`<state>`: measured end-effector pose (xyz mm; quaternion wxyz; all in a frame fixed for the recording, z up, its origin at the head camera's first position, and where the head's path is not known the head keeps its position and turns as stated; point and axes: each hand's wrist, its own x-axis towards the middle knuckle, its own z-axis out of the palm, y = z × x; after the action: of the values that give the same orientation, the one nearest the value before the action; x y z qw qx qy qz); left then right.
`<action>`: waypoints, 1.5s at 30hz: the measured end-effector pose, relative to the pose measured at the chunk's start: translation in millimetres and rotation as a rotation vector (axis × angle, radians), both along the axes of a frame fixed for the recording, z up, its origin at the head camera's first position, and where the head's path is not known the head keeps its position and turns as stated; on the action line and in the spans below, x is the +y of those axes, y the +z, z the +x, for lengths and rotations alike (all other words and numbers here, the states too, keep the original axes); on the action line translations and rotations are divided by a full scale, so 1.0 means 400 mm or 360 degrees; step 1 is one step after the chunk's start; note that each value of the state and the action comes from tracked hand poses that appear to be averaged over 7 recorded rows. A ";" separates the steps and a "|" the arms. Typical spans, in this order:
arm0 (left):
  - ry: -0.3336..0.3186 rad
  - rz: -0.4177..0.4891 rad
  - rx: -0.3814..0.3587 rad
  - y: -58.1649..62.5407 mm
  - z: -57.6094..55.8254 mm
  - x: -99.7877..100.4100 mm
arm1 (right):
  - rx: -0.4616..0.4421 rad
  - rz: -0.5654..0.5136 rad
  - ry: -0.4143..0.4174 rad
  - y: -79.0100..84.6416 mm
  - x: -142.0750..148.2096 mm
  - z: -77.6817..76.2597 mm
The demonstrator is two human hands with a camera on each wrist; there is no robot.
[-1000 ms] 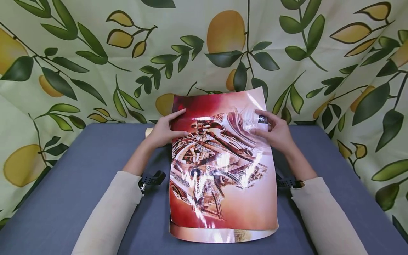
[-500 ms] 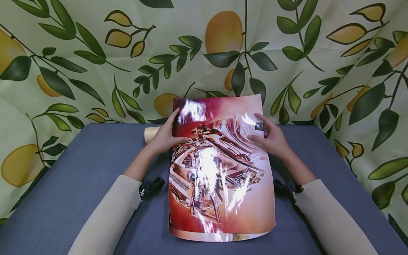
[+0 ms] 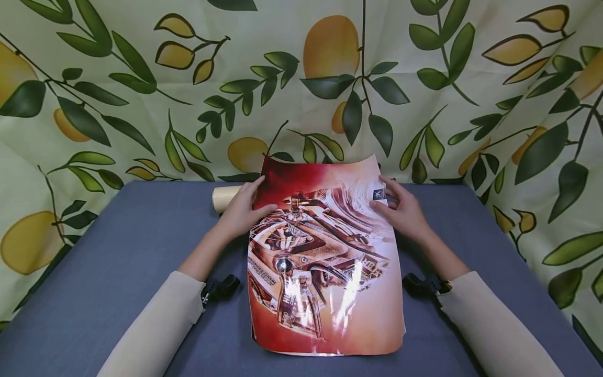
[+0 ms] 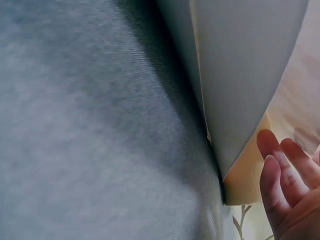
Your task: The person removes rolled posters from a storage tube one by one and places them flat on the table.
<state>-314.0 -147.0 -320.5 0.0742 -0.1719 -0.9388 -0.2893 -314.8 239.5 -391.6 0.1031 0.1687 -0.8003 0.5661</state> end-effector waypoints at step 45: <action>-0.0346 -0.0642 -0.0005 -0.105 0.059 -0.079 | 0.0257 0.0837 0.0154 -0.119 0.028 0.023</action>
<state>-290.5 -178.8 -362.5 0.0051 -0.2830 -0.9536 -0.1022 -305.6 250.9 -439.2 0.0920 0.2723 -0.8999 0.3281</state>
